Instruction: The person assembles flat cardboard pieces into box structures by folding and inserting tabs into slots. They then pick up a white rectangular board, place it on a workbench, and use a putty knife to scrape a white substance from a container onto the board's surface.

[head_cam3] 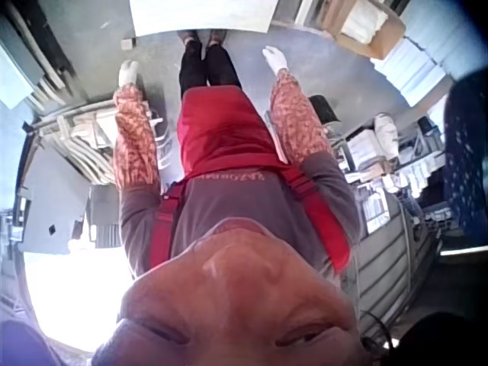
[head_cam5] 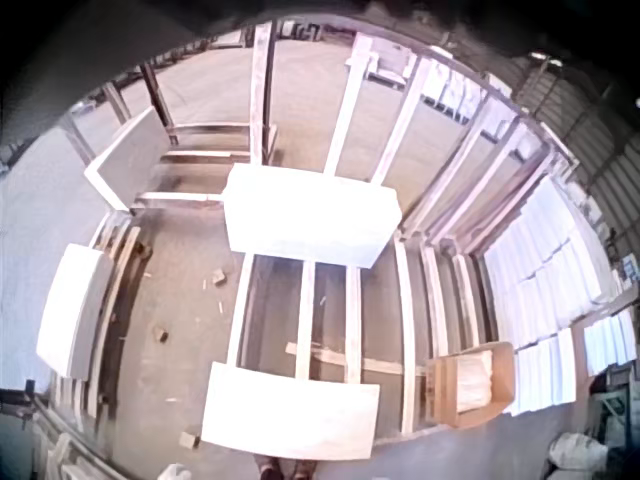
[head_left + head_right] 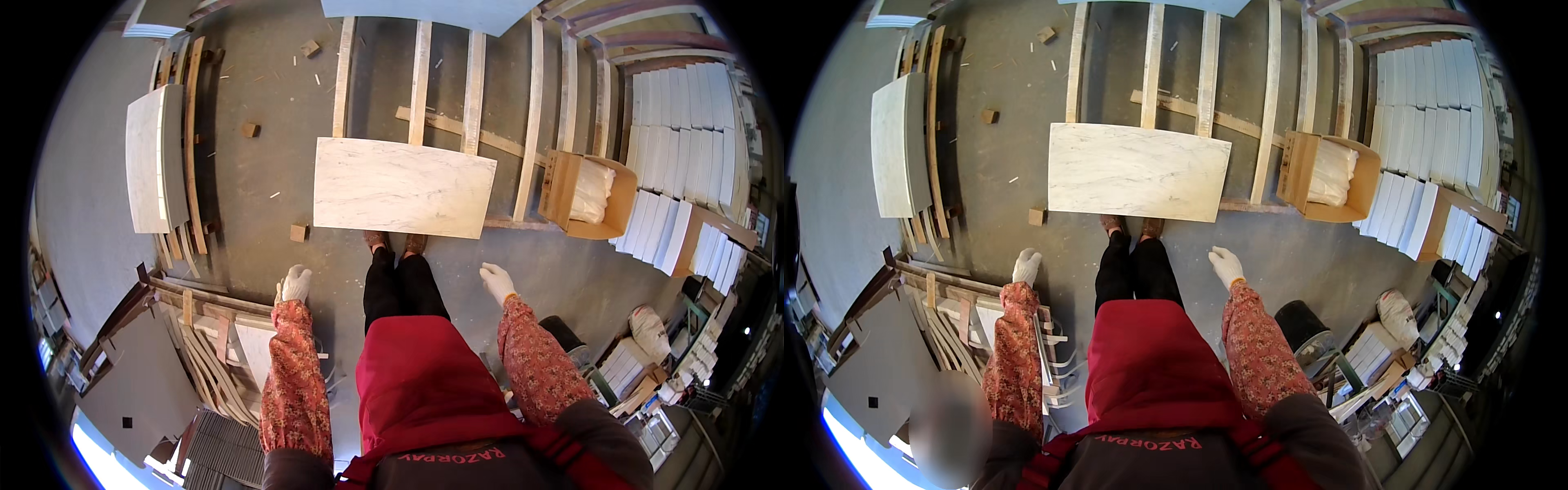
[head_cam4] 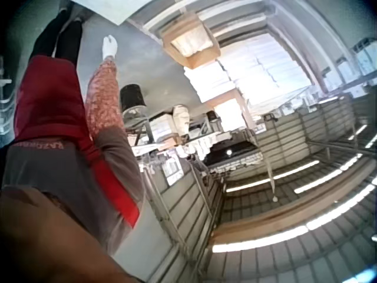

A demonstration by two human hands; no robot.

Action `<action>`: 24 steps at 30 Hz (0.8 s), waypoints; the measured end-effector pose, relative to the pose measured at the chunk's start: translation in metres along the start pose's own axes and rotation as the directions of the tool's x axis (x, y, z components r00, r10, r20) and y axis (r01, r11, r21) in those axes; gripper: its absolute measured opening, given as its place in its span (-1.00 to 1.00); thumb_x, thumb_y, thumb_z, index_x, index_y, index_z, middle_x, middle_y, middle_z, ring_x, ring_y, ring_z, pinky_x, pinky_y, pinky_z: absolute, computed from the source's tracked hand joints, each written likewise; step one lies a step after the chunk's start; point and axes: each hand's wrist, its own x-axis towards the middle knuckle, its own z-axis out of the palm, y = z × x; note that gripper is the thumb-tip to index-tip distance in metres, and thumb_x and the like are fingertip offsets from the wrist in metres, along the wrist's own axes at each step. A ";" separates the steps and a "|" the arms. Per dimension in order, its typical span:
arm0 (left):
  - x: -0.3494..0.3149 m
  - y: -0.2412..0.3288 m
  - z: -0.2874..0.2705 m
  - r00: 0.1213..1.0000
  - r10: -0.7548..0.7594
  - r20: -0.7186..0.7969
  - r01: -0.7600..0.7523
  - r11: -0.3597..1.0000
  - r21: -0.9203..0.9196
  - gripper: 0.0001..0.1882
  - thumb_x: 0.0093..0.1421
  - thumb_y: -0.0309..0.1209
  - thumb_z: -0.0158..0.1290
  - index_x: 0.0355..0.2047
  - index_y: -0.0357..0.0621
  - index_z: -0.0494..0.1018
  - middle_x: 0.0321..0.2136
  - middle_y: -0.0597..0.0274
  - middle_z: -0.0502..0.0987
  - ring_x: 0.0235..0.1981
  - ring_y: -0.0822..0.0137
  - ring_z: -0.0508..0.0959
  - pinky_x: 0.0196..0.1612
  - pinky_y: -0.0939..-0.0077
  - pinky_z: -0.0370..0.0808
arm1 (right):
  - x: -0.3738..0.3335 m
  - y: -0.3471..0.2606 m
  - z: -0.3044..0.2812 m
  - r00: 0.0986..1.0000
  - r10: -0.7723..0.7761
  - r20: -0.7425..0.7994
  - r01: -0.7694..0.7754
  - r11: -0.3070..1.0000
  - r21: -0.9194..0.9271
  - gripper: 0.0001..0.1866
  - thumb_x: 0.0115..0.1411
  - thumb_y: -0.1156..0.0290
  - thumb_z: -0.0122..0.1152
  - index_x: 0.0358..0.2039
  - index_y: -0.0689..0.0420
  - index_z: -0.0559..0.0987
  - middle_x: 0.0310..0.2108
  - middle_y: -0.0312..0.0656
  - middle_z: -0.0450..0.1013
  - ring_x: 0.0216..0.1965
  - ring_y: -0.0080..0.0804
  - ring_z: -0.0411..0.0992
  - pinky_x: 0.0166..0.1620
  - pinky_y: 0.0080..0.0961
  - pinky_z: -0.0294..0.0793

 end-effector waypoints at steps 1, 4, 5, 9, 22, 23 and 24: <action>0.014 -0.001 0.006 0.999 -0.041 0.005 0.041 0.999 -0.014 -0.44 0.21 -0.11 0.03 0.16 -0.13 0.40 -0.04 -0.15 0.59 0.05 -0.03 0.56 0.13 0.21 0.43 | 0.032 0.015 0.006 0.997 -0.073 -0.036 0.070 0.994 -0.082 -0.45 0.20 0.12 0.19 0.14 0.13 0.53 0.01 -0.04 0.56 -0.03 -0.19 0.55 0.05 -0.36 0.48; 0.063 0.047 0.030 0.999 0.003 -0.054 -0.008 0.995 -0.098 -0.43 0.22 -0.18 0.03 0.20 -0.18 0.35 0.01 -0.16 0.56 0.10 -0.03 0.53 0.16 0.26 0.42 | 0.093 0.025 0.025 0.968 -0.144 -0.208 0.095 0.969 -0.227 -0.42 0.19 0.09 0.18 0.16 0.12 0.51 0.02 -0.02 0.55 0.06 -0.13 0.50 0.14 -0.31 0.43; 0.081 0.051 0.038 0.997 0.041 -0.071 -0.045 0.997 -0.057 -0.41 0.23 -0.19 0.03 0.23 -0.17 0.32 0.03 -0.17 0.54 0.11 -0.02 0.52 0.16 0.26 0.42 | 0.111 0.024 0.028 0.969 -0.097 -0.229 0.048 0.976 -0.211 -0.40 0.19 0.09 0.17 0.19 0.11 0.48 0.05 0.00 0.53 0.09 -0.09 0.48 0.17 -0.28 0.40; 0.157 0.038 0.056 0.999 0.000 -0.052 0.005 0.995 0.103 -0.27 0.24 -0.13 0.04 0.36 -0.08 0.14 0.22 -0.15 0.37 0.18 -0.09 0.45 0.19 0.20 0.39 | 0.185 0.007 0.046 0.956 -0.012 -0.293 -0.059 0.971 -0.231 -0.30 0.17 0.09 0.17 0.29 0.10 0.35 0.17 0.10 0.41 0.19 0.03 0.37 0.24 -0.22 0.33; 0.255 0.055 0.109 0.981 0.004 -0.192 0.022 0.990 0.136 -0.26 0.22 -0.05 -0.01 0.34 -0.14 0.20 0.22 -0.24 0.34 0.21 -0.15 0.38 0.24 0.13 0.32 | 0.282 -0.007 0.072 0.838 0.082 -0.539 -0.085 0.996 0.019 -0.22 0.03 0.16 0.33 0.28 0.05 0.32 0.22 0.06 0.31 0.19 0.01 0.35 0.23 -0.25 0.32; 0.259 0.062 0.113 0.985 0.012 -0.171 0.018 0.984 0.176 -0.27 0.22 -0.05 -0.01 0.33 -0.15 0.22 0.20 -0.26 0.36 0.20 -0.16 0.39 0.23 0.13 0.33 | 0.290 0.006 0.071 0.816 0.111 -0.567 -0.039 0.990 0.138 -0.26 0.00 0.25 0.35 0.24 0.03 0.37 0.21 0.03 0.32 0.17 -0.03 0.37 0.23 -0.26 0.32; 0.261 0.069 0.118 0.984 0.027 -0.178 0.003 0.986 0.166 -0.29 0.21 -0.06 0.01 0.31 -0.15 0.25 0.19 -0.24 0.38 0.19 -0.15 0.41 0.23 0.12 0.34 | 0.298 0.019 0.061 0.827 0.144 -0.543 -0.035 0.978 0.206 -0.27 0.00 0.28 0.34 0.23 0.03 0.38 0.21 0.02 0.32 0.17 -0.03 0.36 0.23 -0.27 0.32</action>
